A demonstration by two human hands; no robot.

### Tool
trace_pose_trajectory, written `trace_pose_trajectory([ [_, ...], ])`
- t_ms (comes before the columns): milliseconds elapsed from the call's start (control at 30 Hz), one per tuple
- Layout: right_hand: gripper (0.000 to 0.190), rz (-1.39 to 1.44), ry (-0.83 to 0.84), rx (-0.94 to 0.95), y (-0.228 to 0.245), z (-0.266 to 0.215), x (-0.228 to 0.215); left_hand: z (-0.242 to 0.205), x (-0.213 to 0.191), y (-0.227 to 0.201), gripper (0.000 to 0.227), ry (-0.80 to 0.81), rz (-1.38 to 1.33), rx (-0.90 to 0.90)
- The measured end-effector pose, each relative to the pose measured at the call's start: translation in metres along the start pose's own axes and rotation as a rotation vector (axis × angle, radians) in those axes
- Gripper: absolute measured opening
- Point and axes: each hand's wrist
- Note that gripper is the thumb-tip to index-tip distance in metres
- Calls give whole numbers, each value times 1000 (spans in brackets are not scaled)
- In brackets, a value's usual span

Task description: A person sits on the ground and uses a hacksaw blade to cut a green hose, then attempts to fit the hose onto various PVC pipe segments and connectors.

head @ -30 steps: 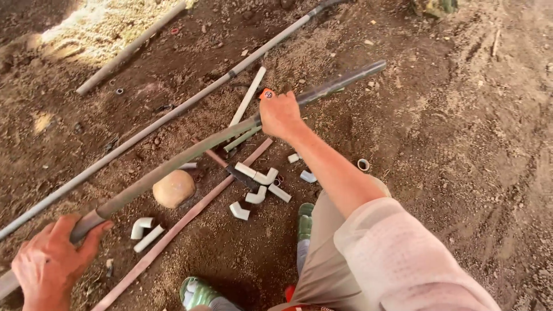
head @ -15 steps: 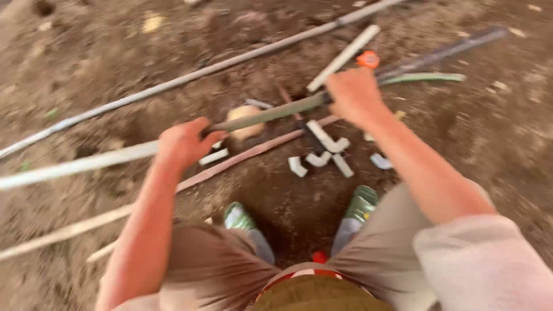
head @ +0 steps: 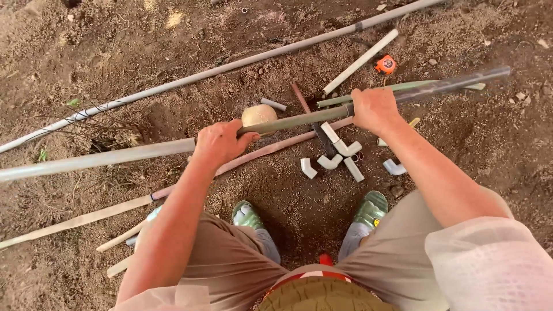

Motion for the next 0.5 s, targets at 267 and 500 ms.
trace_pose_trajectory([
  [267,22,106,-72,-98,34,2,-22,0,-14,10,47,123,-81,-83],
  [500,14,95,-100,-20,34,-3,-7,-2,3,2,49,-11,-28,-31],
])
Point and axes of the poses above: each hand's wrist, its own z-axis towards the middle knuckle, its own x-axis out of the palm, y = z × x, and after that the axes turned 13 degrees about -x, right-handed
